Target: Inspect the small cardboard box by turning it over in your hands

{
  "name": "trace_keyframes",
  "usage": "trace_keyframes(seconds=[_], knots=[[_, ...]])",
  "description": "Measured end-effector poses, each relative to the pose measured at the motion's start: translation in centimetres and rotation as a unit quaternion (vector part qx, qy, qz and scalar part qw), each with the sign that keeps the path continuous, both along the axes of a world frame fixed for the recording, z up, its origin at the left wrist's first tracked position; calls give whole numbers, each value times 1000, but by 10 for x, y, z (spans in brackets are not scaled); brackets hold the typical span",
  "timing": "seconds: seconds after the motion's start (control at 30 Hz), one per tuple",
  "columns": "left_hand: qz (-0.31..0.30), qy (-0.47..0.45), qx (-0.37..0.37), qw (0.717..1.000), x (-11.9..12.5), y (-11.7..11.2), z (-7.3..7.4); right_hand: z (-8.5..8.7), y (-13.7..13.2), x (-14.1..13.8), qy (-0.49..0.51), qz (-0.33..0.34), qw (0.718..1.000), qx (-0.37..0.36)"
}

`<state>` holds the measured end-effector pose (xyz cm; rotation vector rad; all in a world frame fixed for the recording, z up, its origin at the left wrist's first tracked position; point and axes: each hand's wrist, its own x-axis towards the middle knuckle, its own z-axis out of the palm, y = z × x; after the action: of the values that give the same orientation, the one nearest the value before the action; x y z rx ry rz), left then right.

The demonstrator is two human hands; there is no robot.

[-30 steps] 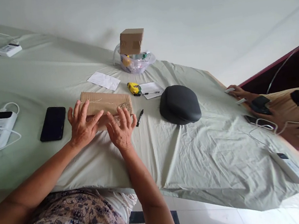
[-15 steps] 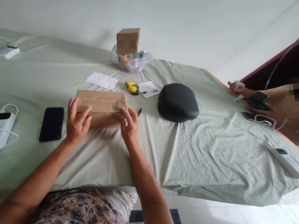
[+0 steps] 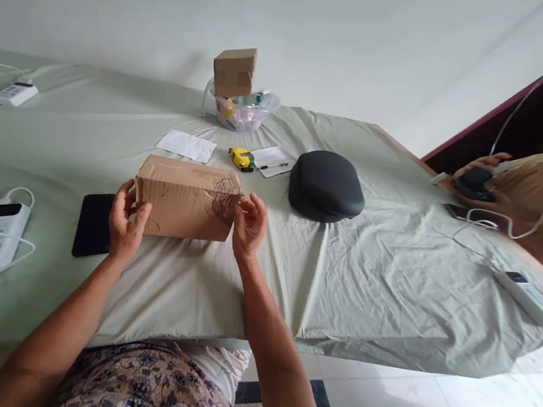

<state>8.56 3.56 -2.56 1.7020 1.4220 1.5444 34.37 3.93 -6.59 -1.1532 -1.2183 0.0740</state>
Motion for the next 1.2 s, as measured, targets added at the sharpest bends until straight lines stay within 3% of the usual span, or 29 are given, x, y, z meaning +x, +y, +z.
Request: trace_keyframes(seconds=[0.1, 0.27, 0.47, 0.67, 0.8, 0.97, 1.2], knots=[[1, 7, -20, 1000, 1, -1, 4, 4, -3, 3, -59, 28, 997, -35], [0, 25, -42, 999, 2, -1, 1, 10, -8, 1, -141, 5, 986, -87], [20, 42, -19, 999, 6, -3, -6, 12, -7, 3, -155, 8, 982, -108], [-76, -86, -48, 992, 12, 2, -15, 8, -5, 5, -148, 14, 986, -78], [-103, -109, -43, 988, 13, 5, -20, 3, -2, 4, -134, 9, 990, -37], [-83, -127, -11, 988, 15, 12, -31, -3, 1, 3, -115, 22, 993, -14], [-45, -170, 8, 984, 4, 27, -38, -7, -1, -9, -85, 78, 990, -80]])
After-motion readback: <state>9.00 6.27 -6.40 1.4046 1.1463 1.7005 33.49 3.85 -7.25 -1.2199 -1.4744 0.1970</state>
